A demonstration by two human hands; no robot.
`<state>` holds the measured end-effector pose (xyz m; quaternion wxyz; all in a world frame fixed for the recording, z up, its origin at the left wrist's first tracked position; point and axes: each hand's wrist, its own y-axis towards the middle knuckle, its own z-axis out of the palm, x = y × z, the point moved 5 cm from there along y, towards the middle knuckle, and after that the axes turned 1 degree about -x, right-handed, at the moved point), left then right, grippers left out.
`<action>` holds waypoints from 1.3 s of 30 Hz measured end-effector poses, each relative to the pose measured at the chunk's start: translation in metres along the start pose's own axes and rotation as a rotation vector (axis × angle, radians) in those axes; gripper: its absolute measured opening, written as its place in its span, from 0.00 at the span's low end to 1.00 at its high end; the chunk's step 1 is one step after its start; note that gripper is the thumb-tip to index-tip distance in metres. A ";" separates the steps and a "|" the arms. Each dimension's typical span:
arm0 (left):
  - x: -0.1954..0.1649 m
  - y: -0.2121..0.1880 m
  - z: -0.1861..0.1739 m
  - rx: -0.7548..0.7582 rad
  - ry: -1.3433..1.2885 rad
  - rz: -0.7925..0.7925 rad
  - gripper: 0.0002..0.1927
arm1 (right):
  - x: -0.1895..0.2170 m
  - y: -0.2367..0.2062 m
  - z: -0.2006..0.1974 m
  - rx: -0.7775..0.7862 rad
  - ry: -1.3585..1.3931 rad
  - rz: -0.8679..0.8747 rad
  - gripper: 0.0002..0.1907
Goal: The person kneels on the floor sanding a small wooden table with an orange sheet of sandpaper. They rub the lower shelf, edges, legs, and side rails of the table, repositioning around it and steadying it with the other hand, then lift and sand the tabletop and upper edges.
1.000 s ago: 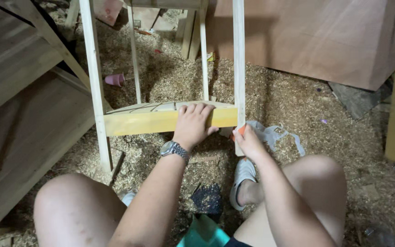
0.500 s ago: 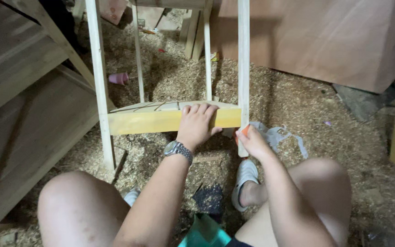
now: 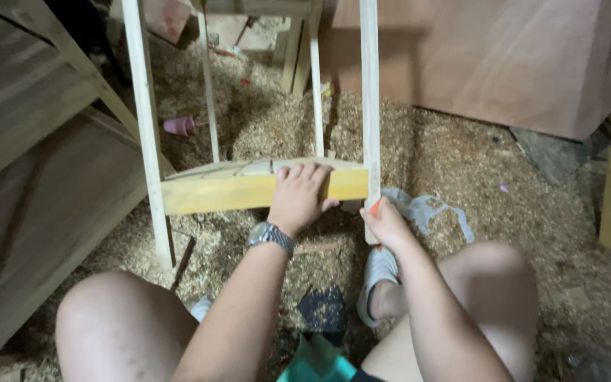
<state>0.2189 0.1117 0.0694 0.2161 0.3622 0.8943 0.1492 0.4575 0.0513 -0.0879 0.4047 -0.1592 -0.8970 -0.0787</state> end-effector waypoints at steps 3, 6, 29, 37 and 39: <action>0.001 0.000 0.004 0.043 0.012 -0.030 0.36 | -0.005 0.009 -0.002 0.009 0.045 0.053 0.18; 0.001 0.001 0.002 0.022 0.019 -0.016 0.37 | 0.004 0.016 -0.003 0.005 0.151 -0.091 0.20; -0.003 -0.004 -0.003 -0.014 -0.008 -0.006 0.34 | -0.007 0.019 -0.004 0.026 0.025 0.071 0.16; -0.004 -0.002 -0.005 0.004 -0.025 -0.006 0.35 | -0.011 -0.012 -0.002 0.174 0.009 0.163 0.13; -0.004 -0.002 -0.004 0.018 -0.025 -0.017 0.35 | -0.004 -0.010 -0.004 0.175 0.008 0.164 0.12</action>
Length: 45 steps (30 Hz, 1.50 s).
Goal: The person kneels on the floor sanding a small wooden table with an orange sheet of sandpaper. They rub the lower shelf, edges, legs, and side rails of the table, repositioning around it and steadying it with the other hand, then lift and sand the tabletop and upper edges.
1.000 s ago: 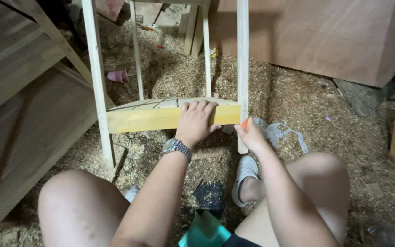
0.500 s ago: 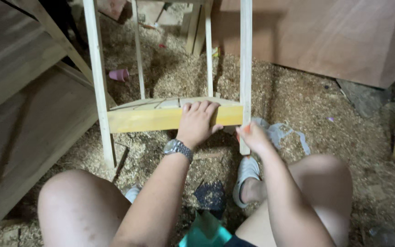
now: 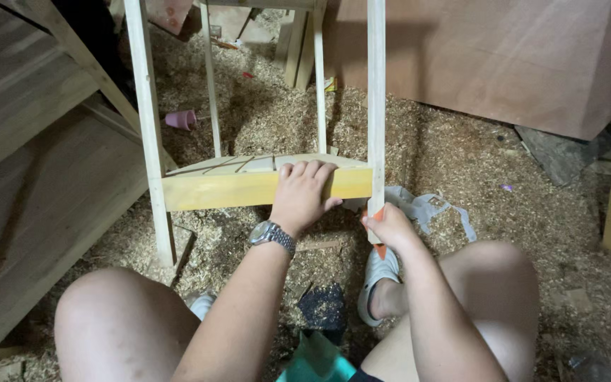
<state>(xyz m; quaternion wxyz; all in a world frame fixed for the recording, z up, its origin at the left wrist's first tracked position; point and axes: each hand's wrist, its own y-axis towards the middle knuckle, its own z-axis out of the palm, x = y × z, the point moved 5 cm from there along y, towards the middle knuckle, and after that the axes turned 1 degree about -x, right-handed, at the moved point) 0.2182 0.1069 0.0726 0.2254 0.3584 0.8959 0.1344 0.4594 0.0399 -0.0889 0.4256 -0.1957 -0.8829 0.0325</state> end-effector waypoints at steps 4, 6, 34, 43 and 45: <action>0.000 -0.001 -0.001 -0.024 0.008 0.011 0.34 | 0.015 -0.001 -0.005 -0.068 -0.184 0.056 0.15; 0.000 0.000 -0.002 -0.041 -0.006 0.016 0.34 | 0.027 -0.006 -0.011 -0.195 -0.210 -0.028 0.16; 0.001 0.000 0.002 -0.023 -0.022 0.006 0.35 | -0.023 0.005 0.012 0.073 0.143 0.096 0.09; 0.001 -0.001 0.002 -0.034 0.005 0.019 0.35 | -0.014 -0.005 0.007 0.127 0.249 0.085 0.18; 0.002 -0.001 0.001 -0.040 -0.012 0.024 0.34 | -0.009 -0.011 0.013 -0.004 0.361 -0.006 0.17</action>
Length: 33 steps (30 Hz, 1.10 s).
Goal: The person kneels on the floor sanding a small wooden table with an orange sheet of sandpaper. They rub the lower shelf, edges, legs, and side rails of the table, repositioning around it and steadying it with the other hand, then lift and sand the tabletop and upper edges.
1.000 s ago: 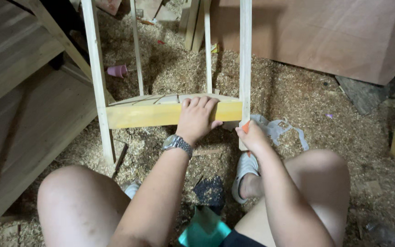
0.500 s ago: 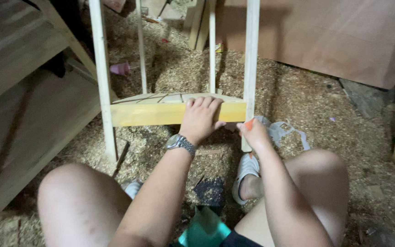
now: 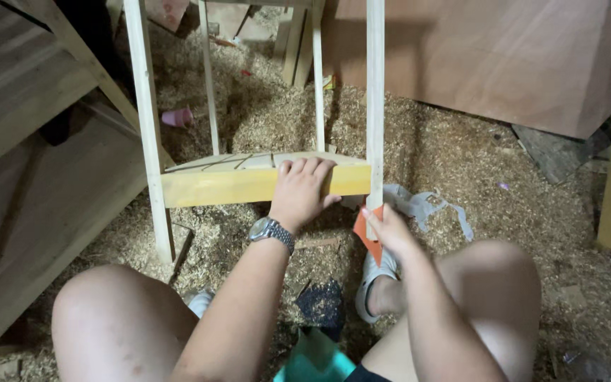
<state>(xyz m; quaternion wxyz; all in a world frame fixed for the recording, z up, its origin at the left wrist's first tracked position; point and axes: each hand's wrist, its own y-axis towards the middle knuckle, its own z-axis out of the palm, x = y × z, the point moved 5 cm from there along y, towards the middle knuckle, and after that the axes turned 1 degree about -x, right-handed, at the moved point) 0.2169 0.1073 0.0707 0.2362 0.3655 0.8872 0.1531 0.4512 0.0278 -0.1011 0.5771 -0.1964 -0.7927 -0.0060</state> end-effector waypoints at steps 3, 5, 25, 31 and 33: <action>-0.001 0.000 -0.001 -0.015 -0.003 -0.002 0.34 | -0.009 -0.016 0.014 -0.132 0.060 -0.035 0.21; -0.001 0.001 -0.001 -0.004 -0.001 -0.004 0.34 | -0.007 -0.012 0.013 -0.218 0.055 -0.093 0.24; -0.003 0.001 -0.006 -0.002 0.032 -0.010 0.34 | 0.009 0.021 0.003 -0.164 0.354 -0.093 0.35; 0.000 -0.004 -0.002 0.021 0.026 0.003 0.34 | -0.007 0.007 0.003 -0.177 0.220 -0.050 0.27; 0.000 -0.004 -0.001 0.039 0.040 -0.001 0.35 | -0.013 -0.004 0.006 -0.157 0.327 -0.032 0.25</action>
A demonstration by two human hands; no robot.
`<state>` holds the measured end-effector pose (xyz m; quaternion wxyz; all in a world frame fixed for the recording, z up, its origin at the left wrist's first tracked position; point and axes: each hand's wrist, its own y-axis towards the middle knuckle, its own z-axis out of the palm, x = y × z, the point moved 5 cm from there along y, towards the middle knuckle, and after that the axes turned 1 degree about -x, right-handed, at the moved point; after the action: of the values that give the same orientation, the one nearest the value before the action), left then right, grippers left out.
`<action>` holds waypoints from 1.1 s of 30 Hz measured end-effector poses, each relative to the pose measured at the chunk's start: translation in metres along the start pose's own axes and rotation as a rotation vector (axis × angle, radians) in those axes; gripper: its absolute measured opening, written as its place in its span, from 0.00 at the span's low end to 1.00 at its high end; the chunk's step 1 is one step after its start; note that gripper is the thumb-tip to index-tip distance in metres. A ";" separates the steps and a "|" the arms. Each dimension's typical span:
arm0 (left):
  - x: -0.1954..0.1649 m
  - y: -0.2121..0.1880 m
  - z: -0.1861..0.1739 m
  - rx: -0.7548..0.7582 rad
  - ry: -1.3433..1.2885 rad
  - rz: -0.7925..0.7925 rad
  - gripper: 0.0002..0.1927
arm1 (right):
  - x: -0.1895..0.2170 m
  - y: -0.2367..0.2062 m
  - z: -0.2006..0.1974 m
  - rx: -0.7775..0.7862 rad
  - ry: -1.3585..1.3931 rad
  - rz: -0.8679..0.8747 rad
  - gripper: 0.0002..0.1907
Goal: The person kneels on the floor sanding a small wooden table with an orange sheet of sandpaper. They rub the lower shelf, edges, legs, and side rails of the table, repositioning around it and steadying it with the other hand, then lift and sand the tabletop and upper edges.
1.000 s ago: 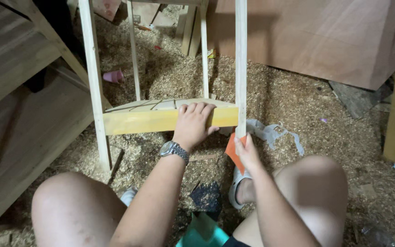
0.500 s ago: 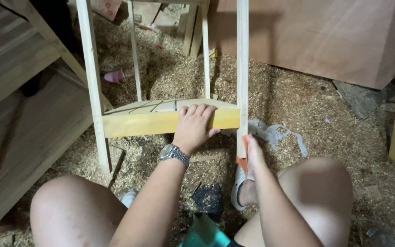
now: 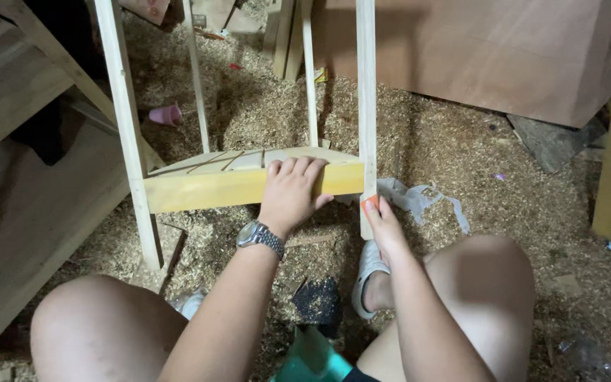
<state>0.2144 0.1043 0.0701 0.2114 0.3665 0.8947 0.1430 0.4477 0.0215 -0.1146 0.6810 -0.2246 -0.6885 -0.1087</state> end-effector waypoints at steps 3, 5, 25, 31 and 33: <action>0.000 0.003 -0.001 -0.007 -0.006 -0.007 0.36 | 0.001 0.005 0.000 -0.051 0.014 0.044 0.23; -0.001 0.005 -0.001 -0.015 -0.028 -0.001 0.36 | 0.010 0.019 0.000 -0.068 -0.040 -0.001 0.21; 0.000 0.000 -0.005 -0.016 -0.013 0.003 0.35 | -0.001 0.012 0.002 -0.052 -0.314 -0.069 0.26; 0.000 0.004 -0.004 0.011 -0.005 -0.018 0.36 | 0.009 0.022 0.013 -0.007 -0.261 -0.177 0.30; 0.000 0.003 -0.003 0.016 -0.014 -0.024 0.36 | 0.022 0.042 0.014 -0.039 -0.244 -0.019 0.32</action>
<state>0.2150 0.1064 0.0740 0.2163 0.3583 0.8987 0.1308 0.4555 0.0681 -0.1003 0.5868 -0.2427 -0.7660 -0.1002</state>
